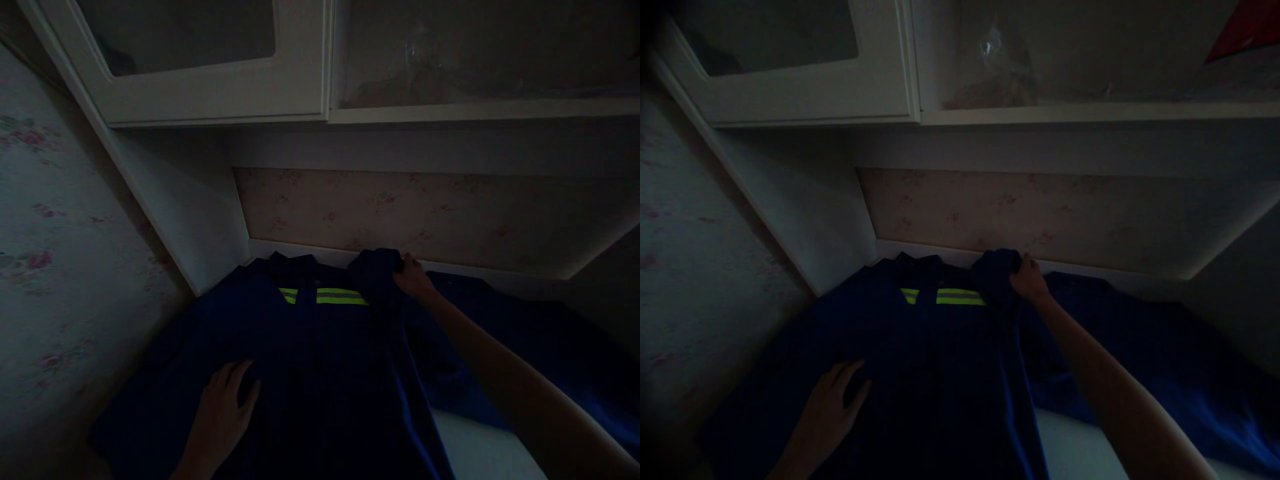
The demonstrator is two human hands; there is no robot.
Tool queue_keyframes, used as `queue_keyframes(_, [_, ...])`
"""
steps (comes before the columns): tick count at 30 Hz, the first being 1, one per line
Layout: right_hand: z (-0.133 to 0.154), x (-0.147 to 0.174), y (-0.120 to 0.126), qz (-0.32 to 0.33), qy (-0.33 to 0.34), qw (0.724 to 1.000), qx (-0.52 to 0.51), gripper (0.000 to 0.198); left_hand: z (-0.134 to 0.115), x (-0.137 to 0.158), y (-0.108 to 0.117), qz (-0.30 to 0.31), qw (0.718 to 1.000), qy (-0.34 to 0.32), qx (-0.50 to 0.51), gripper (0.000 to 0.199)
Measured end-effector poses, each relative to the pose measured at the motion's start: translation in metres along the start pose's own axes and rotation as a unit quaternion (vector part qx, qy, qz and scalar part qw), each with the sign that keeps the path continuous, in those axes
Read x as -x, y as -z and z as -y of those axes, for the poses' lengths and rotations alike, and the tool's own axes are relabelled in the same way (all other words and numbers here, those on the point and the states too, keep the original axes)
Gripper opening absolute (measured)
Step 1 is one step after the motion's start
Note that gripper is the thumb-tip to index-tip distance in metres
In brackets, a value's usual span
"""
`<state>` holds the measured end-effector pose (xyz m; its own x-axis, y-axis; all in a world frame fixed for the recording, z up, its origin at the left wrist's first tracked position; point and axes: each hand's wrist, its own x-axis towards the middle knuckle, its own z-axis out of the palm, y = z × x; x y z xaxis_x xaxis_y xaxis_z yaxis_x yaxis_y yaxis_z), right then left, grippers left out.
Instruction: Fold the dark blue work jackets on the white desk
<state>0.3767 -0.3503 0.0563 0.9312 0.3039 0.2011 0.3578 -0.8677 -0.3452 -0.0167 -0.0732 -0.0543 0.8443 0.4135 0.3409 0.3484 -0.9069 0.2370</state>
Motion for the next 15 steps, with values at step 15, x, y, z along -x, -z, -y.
queue_keyframes(15, [0.063, 0.063, -0.027, 0.070, 0.294, 0.952, 0.040, 0.063, -0.013, -0.206, -0.022, 0.182, 0.973, -0.099, -0.099, 0.058])
